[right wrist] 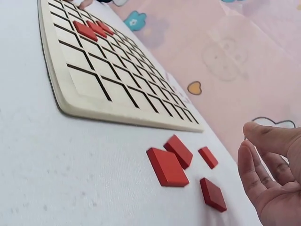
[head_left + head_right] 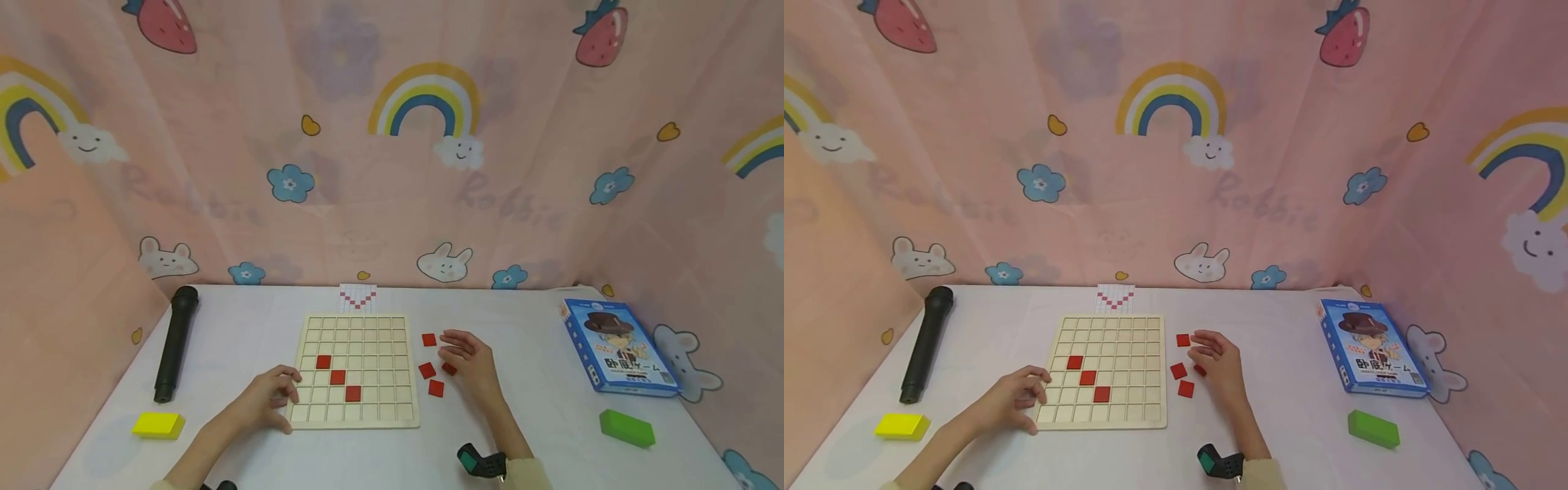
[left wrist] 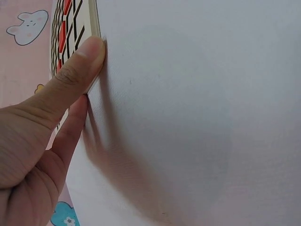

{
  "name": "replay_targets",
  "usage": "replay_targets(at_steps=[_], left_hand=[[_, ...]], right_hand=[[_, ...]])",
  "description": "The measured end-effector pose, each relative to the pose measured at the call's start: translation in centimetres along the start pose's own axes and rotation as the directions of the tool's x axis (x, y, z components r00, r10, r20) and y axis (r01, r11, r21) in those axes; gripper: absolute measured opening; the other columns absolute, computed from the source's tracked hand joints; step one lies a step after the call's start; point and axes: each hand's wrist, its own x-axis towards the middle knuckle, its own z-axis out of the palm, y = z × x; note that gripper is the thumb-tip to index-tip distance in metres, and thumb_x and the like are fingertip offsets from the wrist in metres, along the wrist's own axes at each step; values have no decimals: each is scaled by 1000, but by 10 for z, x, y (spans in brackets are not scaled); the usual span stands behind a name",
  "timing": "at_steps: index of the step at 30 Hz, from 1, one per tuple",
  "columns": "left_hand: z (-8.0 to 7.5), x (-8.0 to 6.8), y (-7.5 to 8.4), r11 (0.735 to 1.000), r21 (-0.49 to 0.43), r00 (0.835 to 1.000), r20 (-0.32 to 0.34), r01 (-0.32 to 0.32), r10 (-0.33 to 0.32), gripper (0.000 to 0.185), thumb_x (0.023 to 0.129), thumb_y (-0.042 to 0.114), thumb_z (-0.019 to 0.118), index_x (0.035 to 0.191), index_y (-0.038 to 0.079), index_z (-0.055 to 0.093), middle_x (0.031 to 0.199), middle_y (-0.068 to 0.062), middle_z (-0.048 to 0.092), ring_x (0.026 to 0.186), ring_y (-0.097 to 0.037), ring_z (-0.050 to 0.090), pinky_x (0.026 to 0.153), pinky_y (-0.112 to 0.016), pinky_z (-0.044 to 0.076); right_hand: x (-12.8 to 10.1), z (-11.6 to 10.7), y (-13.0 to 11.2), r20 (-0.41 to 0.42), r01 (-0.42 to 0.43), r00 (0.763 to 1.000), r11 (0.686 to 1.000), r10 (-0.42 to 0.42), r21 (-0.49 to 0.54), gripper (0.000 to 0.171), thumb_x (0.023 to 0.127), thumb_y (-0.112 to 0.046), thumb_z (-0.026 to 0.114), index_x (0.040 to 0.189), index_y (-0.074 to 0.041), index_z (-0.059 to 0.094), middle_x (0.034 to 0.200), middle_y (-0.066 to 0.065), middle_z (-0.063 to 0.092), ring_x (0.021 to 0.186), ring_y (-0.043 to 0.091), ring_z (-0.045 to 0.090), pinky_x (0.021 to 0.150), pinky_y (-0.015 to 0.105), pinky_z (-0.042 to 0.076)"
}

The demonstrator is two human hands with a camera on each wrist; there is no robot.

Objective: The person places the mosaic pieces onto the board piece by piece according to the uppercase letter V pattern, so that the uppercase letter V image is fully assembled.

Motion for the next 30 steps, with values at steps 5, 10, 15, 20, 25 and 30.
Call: replay_targets(at_steps=[5,10,15,20,25,30], left_hand=[[1,-1,1,1000,-4,1000,9,5,-5,41,51,0,89,80,4,60,120,-18,52,105,-36,56,83,-29,57],[0,-1,1,1000,-14,1000,14,6,-6,41,52,1,89,80,4,60,120,-18,51,105,-36,55,84,-30,56],[-1,-1,1,1000,-18,1000,7,18,-18,41,52,2,89,81,4,60,121,-18,51,105,-35,56,84,-29,56],[-1,-2,3,1000,5,1000,5,6,-6,42,52,1,89,81,4,60,120,-19,51,102,-33,56,84,-30,56],[-1,-1,4,999,16,999,-2,40,-40,42,52,0,89,82,5,60,121,-16,51,105,-32,54,85,-31,56],[0,1,4,997,20,997,-8,77,-77,42,52,-1,89,81,5,60,121,-15,51,105,-31,54,85,-30,56]], right_hand=[[-3,-20,10,3,-11,1000,998,12,-67,41,87,-1,68,126,-2,56,123,17,61,108,29,60,88,25,55],[-7,-25,15,55,-37,997,964,53,-264,44,82,-4,74,123,-3,59,120,16,62,108,31,58,89,37,55],[-4,-26,19,51,-15,998,953,32,-303,39,80,-2,75,117,-2,62,112,13,65,100,25,59,89,34,56],[-3,-30,20,51,-42,997,955,59,-292,33,80,-1,75,112,-2,65,106,11,66,94,22,60,85,26,56],[-2,-33,18,67,-51,995,954,74,-296,32,82,-2,74,112,-2,65,105,11,66,93,22,60,85,26,56],[0,-33,18,72,-51,994,952,76,-301,33,82,-6,75,113,-3,65,105,9,66,92,21,60,87,30,56]])
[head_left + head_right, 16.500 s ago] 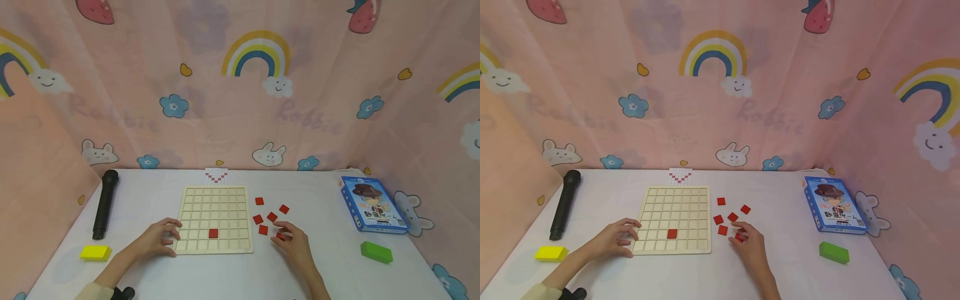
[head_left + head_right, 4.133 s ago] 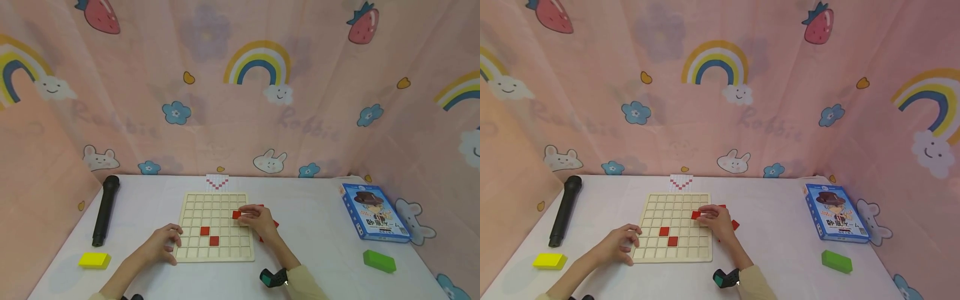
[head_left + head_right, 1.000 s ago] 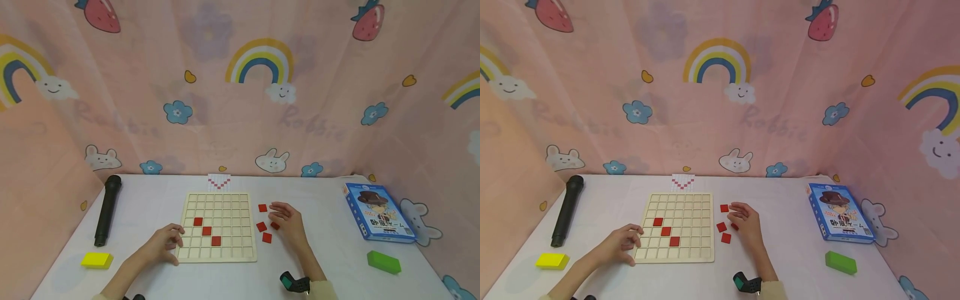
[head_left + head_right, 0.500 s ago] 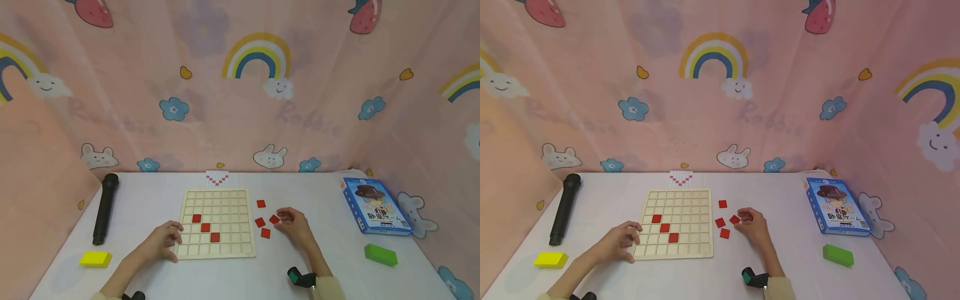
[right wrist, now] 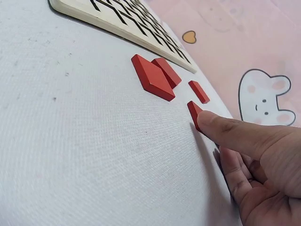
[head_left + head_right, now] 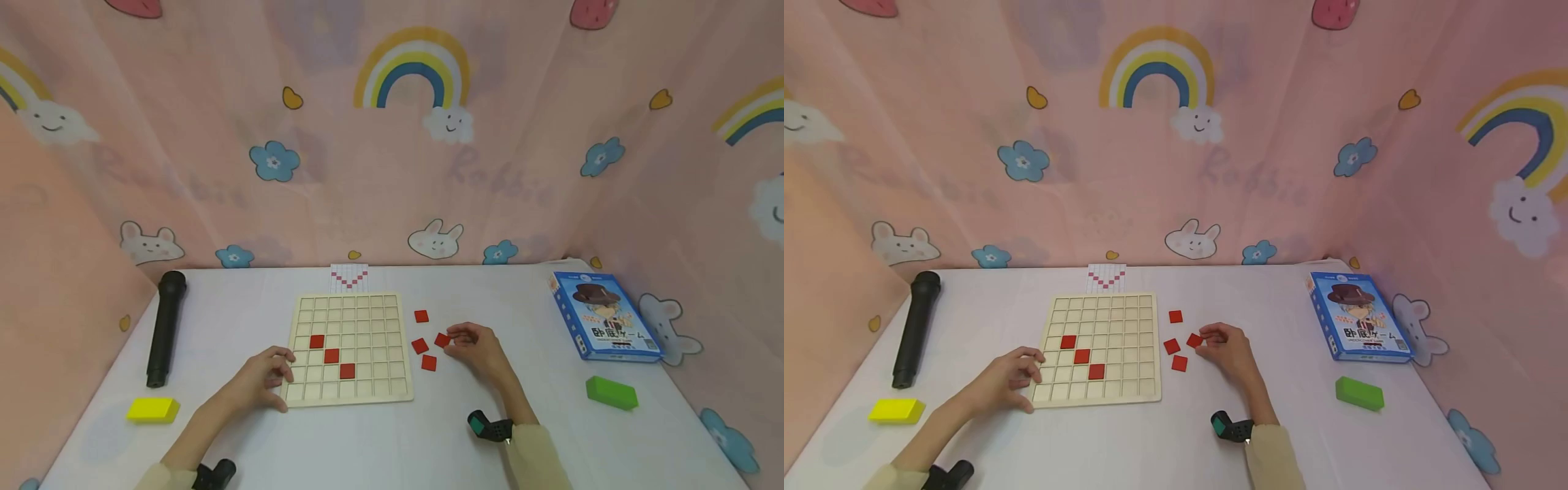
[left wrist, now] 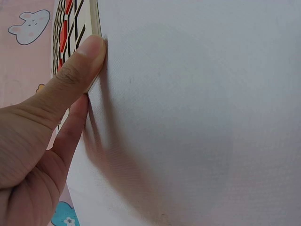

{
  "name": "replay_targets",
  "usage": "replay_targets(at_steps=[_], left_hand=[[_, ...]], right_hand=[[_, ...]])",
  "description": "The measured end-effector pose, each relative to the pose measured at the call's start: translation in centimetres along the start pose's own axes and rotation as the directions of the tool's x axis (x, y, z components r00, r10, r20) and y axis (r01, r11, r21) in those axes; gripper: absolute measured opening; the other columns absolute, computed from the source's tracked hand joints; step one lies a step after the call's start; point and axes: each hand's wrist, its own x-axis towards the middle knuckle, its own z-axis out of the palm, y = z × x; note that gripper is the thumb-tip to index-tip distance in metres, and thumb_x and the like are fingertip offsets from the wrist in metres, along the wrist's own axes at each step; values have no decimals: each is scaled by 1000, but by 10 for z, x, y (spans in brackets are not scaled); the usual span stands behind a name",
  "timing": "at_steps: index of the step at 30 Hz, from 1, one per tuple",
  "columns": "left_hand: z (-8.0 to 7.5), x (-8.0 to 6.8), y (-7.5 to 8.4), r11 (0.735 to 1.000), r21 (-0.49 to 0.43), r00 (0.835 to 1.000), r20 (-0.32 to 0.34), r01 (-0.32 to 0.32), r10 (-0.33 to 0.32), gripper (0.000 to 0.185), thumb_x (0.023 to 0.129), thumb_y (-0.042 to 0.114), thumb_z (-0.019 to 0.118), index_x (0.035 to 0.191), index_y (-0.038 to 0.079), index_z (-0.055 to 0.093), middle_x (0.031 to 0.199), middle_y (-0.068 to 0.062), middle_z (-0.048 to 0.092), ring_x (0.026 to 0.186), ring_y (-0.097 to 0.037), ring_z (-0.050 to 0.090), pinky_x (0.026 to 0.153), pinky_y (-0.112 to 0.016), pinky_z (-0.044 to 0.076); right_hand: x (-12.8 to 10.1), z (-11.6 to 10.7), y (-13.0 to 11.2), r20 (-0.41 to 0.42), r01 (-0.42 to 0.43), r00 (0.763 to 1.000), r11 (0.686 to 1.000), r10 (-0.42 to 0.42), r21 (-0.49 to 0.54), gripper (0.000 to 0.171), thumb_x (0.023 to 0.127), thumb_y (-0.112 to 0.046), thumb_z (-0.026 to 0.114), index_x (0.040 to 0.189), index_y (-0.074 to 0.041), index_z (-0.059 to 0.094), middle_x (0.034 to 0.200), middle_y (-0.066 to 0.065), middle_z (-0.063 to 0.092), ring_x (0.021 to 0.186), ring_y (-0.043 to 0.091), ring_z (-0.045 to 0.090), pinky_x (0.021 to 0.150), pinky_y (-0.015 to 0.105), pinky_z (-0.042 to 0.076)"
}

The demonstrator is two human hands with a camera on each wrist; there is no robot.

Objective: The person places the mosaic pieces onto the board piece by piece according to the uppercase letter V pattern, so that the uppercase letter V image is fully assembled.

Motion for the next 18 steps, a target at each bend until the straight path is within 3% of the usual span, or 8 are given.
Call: replay_targets(at_steps=[10,18], left_hand=[[-2,1,5,1000,-25,1000,-6,-6,6,41,51,-3,89,80,3,60,120,-17,51,104,-33,54,84,-32,56],[1,-1,-1,998,-15,998,-26,-58,58,41,51,-1,90,78,5,60,114,-15,53,95,-28,56,79,-29,58]], right_hand=[[4,1,3,-38,53,998,999,-53,-6,30,85,-3,70,115,-2,65,110,13,67,99,26,62,90,33,55],[0,0,7,-59,55,997,997,-52,55,32,88,-4,68,119,0,63,114,16,66,106,30,62,94,35,52]])
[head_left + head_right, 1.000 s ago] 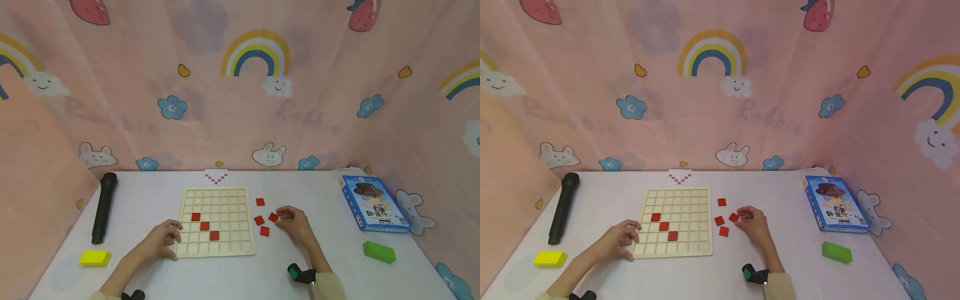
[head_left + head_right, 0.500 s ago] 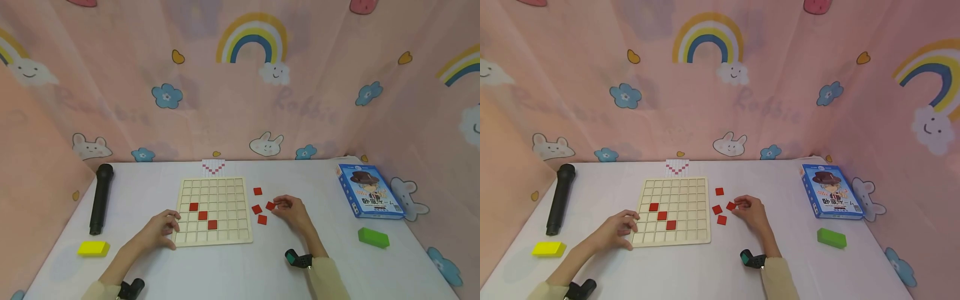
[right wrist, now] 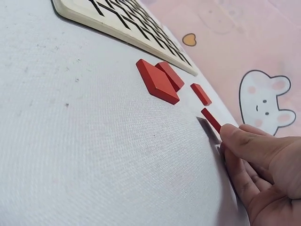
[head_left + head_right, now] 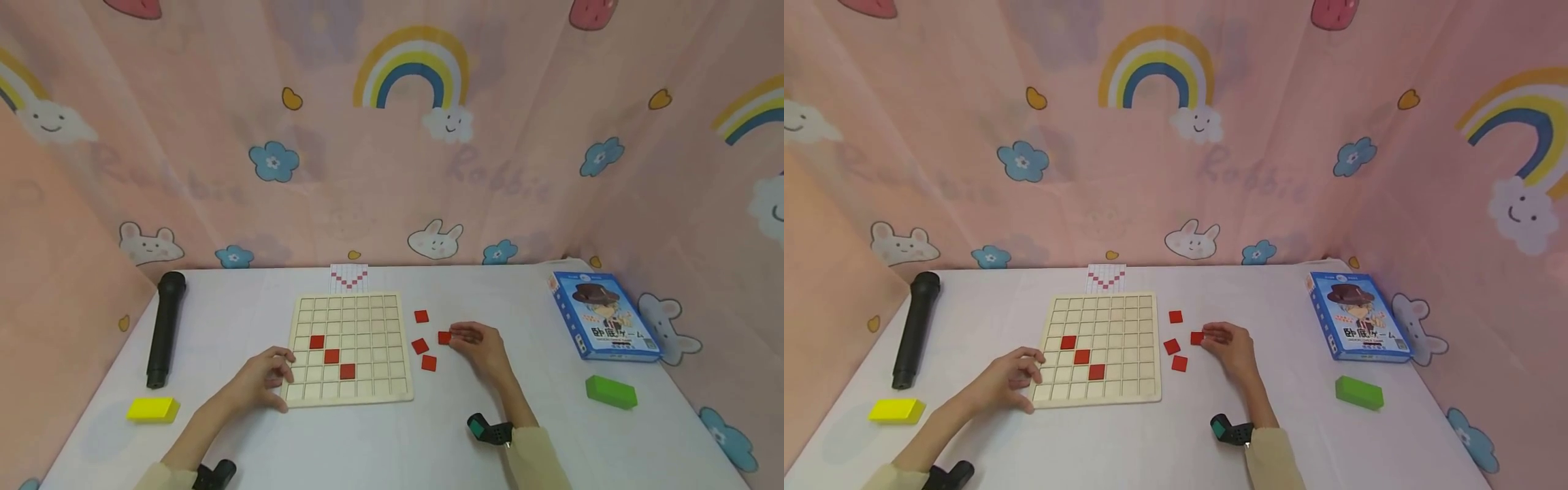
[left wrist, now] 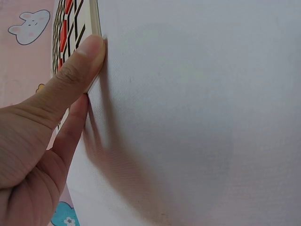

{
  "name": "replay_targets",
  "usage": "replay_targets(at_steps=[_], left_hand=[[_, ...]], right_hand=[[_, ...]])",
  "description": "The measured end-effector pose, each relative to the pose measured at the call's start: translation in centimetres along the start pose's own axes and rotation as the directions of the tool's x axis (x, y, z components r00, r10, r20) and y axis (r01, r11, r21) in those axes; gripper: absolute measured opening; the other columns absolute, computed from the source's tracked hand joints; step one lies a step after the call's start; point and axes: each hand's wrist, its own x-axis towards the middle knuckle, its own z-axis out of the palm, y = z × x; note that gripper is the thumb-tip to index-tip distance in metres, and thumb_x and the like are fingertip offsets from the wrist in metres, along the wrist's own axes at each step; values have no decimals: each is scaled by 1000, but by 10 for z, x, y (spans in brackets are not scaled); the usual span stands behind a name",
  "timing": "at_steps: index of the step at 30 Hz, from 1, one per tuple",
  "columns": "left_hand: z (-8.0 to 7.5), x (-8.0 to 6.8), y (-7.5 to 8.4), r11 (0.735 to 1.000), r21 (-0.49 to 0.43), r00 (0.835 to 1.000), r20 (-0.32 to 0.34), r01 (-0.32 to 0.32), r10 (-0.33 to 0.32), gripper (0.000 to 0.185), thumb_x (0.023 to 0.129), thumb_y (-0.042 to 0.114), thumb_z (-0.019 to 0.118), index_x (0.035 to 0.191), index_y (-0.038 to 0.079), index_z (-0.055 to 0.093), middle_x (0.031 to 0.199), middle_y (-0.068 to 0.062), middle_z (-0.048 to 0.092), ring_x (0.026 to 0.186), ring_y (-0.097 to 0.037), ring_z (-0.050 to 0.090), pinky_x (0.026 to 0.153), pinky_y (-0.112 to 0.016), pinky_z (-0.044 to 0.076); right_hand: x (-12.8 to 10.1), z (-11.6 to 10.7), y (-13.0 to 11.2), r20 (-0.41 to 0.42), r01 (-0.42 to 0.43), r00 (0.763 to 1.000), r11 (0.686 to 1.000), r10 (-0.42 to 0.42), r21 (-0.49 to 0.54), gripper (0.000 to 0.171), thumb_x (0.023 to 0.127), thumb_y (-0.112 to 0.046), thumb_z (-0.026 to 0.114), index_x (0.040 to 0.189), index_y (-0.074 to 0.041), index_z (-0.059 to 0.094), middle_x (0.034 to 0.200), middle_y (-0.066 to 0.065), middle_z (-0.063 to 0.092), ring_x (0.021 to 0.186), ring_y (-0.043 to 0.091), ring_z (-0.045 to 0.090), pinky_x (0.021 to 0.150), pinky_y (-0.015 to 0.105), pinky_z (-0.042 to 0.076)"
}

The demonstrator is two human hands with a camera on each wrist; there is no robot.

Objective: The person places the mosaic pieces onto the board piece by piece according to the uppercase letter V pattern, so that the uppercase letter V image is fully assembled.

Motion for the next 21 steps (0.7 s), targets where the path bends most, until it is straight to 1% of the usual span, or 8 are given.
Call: replay_targets(at_steps=[2,3,7,11,16,21], left_hand=[[1,0,-1,1000,9,1000,3,11,-11,41,51,1,90,78,6,60,115,-15,53,95,-28,56,80,-29,58],[1,0,-1,999,8,999,9,35,-35,41,51,1,91,79,6,61,117,-15,53,97,-29,55,82,-31,57],[1,1,0,998,16,998,14,66,-66,41,51,0,90,80,6,61,119,-14,52,100,-29,54,83,-32,57],[1,1,-1,999,8,998,20,52,-52,42,51,-2,90,80,5,61,119,-15,52,100,-29,54,82,-31,57],[0,-1,1,1000,-11,999,27,23,-22,41,51,-2,90,80,4,61,119,-17,52,102,-32,54,83,-32,57],[-1,-2,2,1000,-8,1000,24,0,1,41,51,-1,89,80,3,61,119,-18,52,104,-34,54,83,-33,57]], right_hand=[[-1,0,0,-4,-6,1000,1000,6,19,32,88,-4,68,119,1,62,115,17,66,108,30,62,94,34,51],[-1,0,0,-7,-11,1000,1000,11,29,32,88,-3,68,119,1,62,115,18,65,108,30,62,94,34,51],[-1,2,0,-12,-19,1000,998,20,52,33,88,-4,67,120,1,62,116,18,65,109,30,62,94,31,51],[0,5,-2,-28,-35,999,996,37,78,32,88,-4,68,120,1,62,116,18,65,108,29,62,93,27,52],[1,9,-6,-55,-45,997,994,51,104,33,87,-4,69,118,1,62,114,18,66,106,29,63,91,26,52],[3,15,-9,-52,-47,997,992,54,121,32,88,-5,68,119,0,63,114,17,67,106,28,64,91,26,52]])
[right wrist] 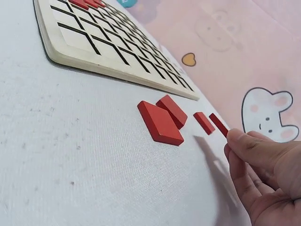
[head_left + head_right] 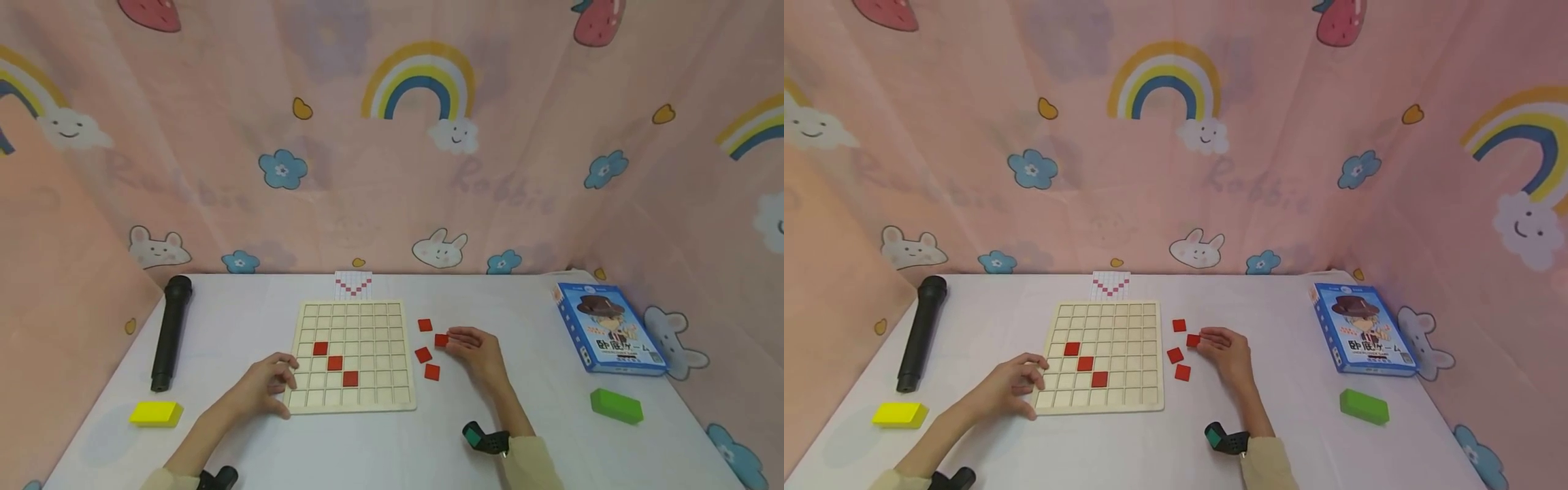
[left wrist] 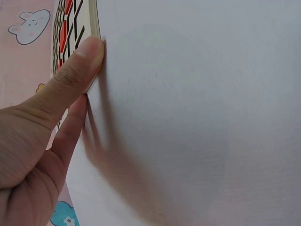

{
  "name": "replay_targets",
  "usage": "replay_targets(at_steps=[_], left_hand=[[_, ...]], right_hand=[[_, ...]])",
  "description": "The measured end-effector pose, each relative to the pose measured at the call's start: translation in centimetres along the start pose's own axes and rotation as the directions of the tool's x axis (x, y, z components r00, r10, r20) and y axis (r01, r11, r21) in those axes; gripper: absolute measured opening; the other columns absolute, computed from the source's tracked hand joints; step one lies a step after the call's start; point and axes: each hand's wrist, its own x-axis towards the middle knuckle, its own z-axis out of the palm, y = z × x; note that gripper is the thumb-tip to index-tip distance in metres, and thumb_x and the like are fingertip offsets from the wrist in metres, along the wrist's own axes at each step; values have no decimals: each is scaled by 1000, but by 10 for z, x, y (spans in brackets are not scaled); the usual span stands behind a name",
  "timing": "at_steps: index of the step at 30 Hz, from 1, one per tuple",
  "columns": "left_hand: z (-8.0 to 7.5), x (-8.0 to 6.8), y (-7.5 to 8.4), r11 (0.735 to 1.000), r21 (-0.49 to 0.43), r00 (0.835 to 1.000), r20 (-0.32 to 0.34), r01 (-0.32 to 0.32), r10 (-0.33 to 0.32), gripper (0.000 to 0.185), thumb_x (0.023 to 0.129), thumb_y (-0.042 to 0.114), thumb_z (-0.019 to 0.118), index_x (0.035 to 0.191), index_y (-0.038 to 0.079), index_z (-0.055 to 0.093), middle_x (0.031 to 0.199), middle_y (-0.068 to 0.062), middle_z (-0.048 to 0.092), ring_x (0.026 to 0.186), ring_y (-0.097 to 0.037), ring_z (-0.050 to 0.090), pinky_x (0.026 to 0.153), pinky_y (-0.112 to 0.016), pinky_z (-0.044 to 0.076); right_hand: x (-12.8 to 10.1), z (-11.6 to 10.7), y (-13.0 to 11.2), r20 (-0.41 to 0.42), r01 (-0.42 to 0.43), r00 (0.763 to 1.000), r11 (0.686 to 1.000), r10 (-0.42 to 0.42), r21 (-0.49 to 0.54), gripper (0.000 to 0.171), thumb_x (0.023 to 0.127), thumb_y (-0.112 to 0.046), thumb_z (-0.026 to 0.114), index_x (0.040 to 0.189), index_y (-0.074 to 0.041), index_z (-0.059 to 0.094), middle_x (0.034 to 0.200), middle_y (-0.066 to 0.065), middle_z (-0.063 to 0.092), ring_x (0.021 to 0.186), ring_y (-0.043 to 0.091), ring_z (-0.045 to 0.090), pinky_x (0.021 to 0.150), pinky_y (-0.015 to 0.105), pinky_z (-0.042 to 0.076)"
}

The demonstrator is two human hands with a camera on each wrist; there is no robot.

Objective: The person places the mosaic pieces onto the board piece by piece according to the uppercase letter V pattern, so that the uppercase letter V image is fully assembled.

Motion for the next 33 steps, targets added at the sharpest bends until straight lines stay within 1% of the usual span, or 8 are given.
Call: replay_targets(at_steps=[7,16,21,24,28,33], left_hand=[[2,0,-1,1000,-8,1000,-8,28,-28,42,50,-2,89,80,5,61,120,-17,52,106,-34,54,83,-31,57],[1,1,-2,1000,1,1000,-8,-6,6,41,50,-2,89,80,4,60,119,-17,53,106,-35,54,83,-32,57],[1,2,-3,1000,8,1000,-9,5,-5,41,50,-2,89,80,5,61,119,-16,53,104,-33,54,83,-31,57],[1,2,-3,1000,0,1000,-6,2,-2,41,50,-3,89,80,4,61,119,-17,52,105,-34,54,83,-31,57],[0,1,-2,1000,-17,1000,-1,-3,3,41,51,-3,89,81,3,61,120,-19,52,106,-36,54,83,-32,57],[0,1,-3,999,-31,1000,0,13,-13,42,51,-3,88,81,3,60,121,-19,52,107,-36,55,84,-32,57]], right_hand=[[1,11,-4,-2,17,1000,1000,-17,5,34,86,-7,71,118,-1,63,113,16,67,106,28,64,92,31,52],[2,26,-13,16,22,1000,998,-23,55,33,85,-6,71,117,-1,64,112,15,68,103,27,65,91,31,53],[3,37,-19,26,30,999,996,-32,86,32,84,-4,72,115,-1,65,110,15,68,99,26,67,88,30,55],[4,44,-22,34,31,999,995,-34,95,30,84,-4,72,113,-2,66,108,13,69,97,25,67,85,28,56],[6,52,-25,51,57,997,994,-62,94,29,83,-3,73,111,-1,67,106,14,69,96,25,67,81,26,57],[8,64,-29,93,100,989,981,-116,164,29,80,0,74,108,3,67,105,19,69,98,29,66,81,26,57]])
